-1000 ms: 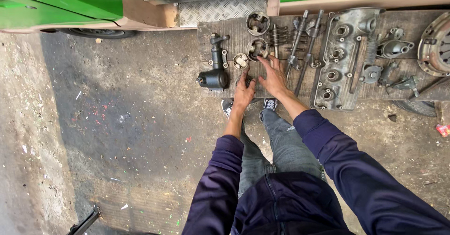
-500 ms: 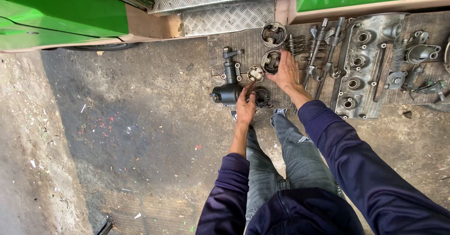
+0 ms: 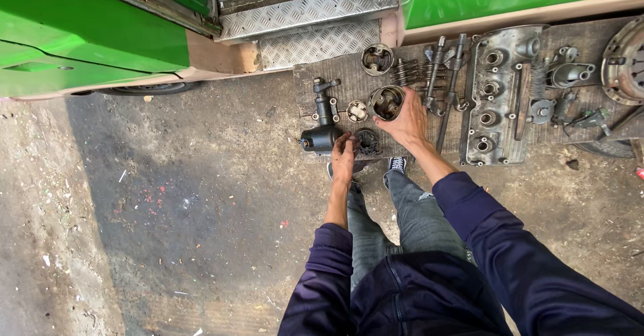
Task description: The person cleans a cylindrical engine part using a small brush and a rag. They scrub the interior and exterior surfaces, then wipe the part with the rag. The person repeats this process on a second similar part.
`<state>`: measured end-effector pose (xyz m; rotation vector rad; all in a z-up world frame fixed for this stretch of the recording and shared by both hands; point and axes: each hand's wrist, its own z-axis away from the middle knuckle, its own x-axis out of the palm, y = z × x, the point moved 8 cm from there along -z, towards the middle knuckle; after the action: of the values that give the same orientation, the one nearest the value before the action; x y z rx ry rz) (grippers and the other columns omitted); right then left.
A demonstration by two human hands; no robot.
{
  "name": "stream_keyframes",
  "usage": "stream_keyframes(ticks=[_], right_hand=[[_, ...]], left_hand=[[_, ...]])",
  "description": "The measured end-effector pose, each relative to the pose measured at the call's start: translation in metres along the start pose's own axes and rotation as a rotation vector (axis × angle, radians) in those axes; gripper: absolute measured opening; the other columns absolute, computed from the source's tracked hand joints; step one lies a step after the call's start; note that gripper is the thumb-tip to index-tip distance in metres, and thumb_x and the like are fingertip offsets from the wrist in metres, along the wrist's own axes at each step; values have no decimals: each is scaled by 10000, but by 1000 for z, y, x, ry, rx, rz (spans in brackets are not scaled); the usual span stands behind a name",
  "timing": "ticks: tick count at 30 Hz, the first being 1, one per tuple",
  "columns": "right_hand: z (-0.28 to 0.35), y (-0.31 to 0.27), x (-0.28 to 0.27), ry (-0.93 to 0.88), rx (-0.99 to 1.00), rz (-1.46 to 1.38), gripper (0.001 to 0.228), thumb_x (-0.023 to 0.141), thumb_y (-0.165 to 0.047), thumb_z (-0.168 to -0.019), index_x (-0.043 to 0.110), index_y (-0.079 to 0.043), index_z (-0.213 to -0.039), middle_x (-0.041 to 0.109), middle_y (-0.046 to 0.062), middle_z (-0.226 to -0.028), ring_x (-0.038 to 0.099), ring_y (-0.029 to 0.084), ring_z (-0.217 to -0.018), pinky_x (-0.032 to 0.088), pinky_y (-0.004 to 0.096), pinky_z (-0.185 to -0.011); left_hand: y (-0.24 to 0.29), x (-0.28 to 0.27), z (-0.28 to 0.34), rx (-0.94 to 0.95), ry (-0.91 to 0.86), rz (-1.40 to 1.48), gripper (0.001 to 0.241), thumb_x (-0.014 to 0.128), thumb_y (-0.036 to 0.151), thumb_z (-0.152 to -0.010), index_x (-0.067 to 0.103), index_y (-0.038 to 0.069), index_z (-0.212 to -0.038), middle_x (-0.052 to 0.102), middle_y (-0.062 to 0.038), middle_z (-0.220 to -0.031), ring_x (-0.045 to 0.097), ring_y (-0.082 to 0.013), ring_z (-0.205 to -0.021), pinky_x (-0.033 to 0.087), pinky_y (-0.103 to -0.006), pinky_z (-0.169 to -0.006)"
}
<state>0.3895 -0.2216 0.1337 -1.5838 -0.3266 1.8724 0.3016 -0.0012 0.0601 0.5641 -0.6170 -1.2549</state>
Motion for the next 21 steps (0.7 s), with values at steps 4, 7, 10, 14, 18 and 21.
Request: stream_keyframes(ticks=[4,7,10,14,18,21], right_hand=[[42,-38,-43,-76,-45,-4,1178,987,-476,-544,390,27,-1426,562,215,-1355,548,351,-1275,390,513,-1106],[81,-51,-58,-193,-4,-51,1169,954,-443,-532,399,0,-1460,575,202,-1383,556,364,-1246,422,479,-1100],[109,-67,-69,-178,-73,-68,1179,977,-471,-526,400,26,-1427,557,244,-1374,538,382,-1268,401,480,-1104],[125,-73,-76,-177,-159,-118,1151,968,-475,-542,399,15,-1414,557,240,-1375,545,370,-1290,364,503,-1130],[146,-73,-59,-272,-159,-134,1123,950,-476,-567,390,-10,-1421,546,224,-1383,542,364,-1308,356,499,-1162],[143,-71,-62,-288,-153,-182,1130,923,-494,-621,348,-7,-1462,500,238,-1435,515,381,-1346,366,491,-1172]], left_hand=[[-6,27,6,-188,-163,309,620,448,543,-970,437,149,-1449,680,-81,-1224,683,-232,-1085,532,-414,-995],[-10,49,31,-285,-398,396,747,357,712,-967,489,131,-1418,680,-122,-1138,698,-229,-951,570,-418,-899],[1,49,50,-298,-539,502,770,390,713,-1026,544,70,-1419,700,-152,-1173,690,-214,-867,579,-378,-792],[2,49,73,-297,-580,587,656,452,668,-1013,562,152,-1403,709,-60,-1209,678,-177,-843,561,-321,-673],[-8,34,79,-327,-531,641,640,489,642,-1056,568,107,-1399,689,-80,-1242,679,-191,-875,584,-330,-727],[8,41,78,-269,-627,742,595,523,593,-1126,557,88,-1438,666,-102,-1324,668,-215,-952,582,-337,-757]])
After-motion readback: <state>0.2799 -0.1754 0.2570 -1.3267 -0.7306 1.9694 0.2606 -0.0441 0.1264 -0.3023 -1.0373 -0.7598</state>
